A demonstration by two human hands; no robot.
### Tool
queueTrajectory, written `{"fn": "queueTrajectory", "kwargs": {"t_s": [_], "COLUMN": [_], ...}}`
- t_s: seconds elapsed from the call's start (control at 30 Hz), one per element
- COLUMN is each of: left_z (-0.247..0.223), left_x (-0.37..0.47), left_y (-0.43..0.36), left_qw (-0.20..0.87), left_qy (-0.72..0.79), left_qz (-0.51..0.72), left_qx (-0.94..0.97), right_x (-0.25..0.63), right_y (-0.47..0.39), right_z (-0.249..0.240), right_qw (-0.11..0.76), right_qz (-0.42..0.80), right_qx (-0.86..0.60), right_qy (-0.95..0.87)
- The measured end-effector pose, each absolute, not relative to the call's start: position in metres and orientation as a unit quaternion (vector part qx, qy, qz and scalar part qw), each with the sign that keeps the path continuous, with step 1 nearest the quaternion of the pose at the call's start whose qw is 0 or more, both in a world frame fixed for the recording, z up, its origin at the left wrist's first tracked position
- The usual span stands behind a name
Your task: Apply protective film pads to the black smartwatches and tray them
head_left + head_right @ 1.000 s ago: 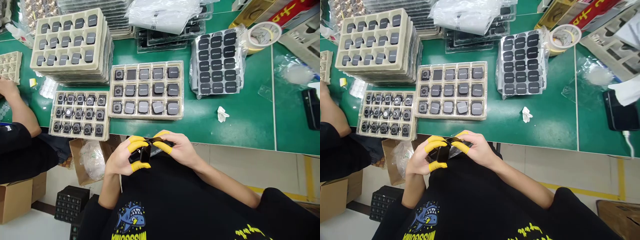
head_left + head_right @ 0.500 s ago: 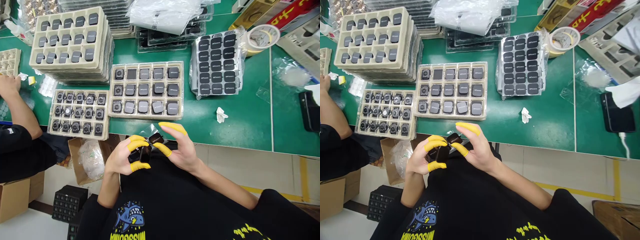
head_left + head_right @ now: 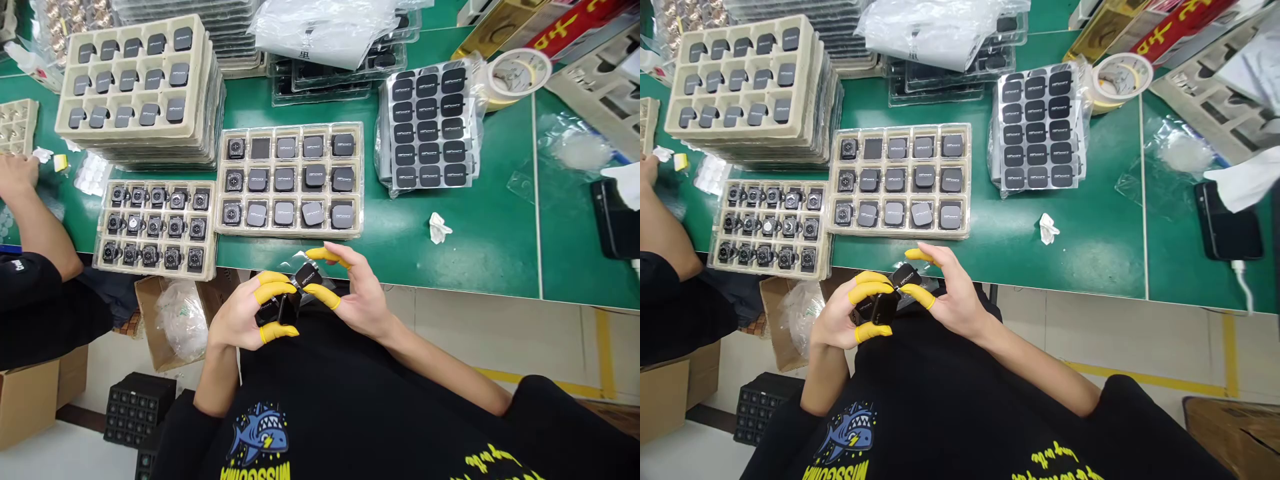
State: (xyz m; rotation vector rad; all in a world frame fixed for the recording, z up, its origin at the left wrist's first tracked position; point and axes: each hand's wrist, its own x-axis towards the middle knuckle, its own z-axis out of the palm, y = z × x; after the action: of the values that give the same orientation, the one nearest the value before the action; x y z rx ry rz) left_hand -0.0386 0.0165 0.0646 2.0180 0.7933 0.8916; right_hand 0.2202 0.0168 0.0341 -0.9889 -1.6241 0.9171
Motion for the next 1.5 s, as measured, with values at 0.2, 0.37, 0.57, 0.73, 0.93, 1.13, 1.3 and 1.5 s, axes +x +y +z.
{"fn": "queueTrajectory", "kwargs": {"t_s": [0.2,0.37,0.57,0.73,0.93,1.13,1.3,1.5], "left_z": [0.062,0.063,0.064,0.066,0.057,0.037,0.026,0.008], "left_x": [-0.038,-0.038,-0.037,-0.037,-0.036,-0.031,-0.039,-0.035], "left_y": [0.016,0.016,0.017,0.019,0.021,0.015,0.013,0.021], "left_qw": [0.396,0.405,0.412,0.407,0.444,0.495,0.489,0.397], "left_qy": [0.308,0.302,0.298,0.295,0.285,0.297,0.331,0.378], "left_qz": [0.350,0.350,0.350,0.352,0.387,0.451,0.476,0.511], "left_qx": [0.791,0.789,0.787,0.790,0.756,0.680,0.651,0.662], "right_x": [0.218,0.216,0.219,0.221,0.225,0.229,0.235,0.240], "right_y": [0.013,0.016,0.021,0.023,0.026,0.027,0.022,0.012], "right_z": [0.032,0.035,0.039,0.037,0.030,0.019,0.031,0.074], "right_qw": [0.485,0.525,0.509,0.519,0.502,0.502,0.525,0.514], "right_qz": [0.390,0.351,0.311,0.260,0.271,0.258,0.312,0.414], "right_qx": [-0.412,-0.390,-0.382,-0.374,-0.389,-0.365,-0.317,-0.448], "right_qy": [-0.666,-0.670,-0.706,-0.723,-0.724,-0.740,-0.726,-0.603]}}
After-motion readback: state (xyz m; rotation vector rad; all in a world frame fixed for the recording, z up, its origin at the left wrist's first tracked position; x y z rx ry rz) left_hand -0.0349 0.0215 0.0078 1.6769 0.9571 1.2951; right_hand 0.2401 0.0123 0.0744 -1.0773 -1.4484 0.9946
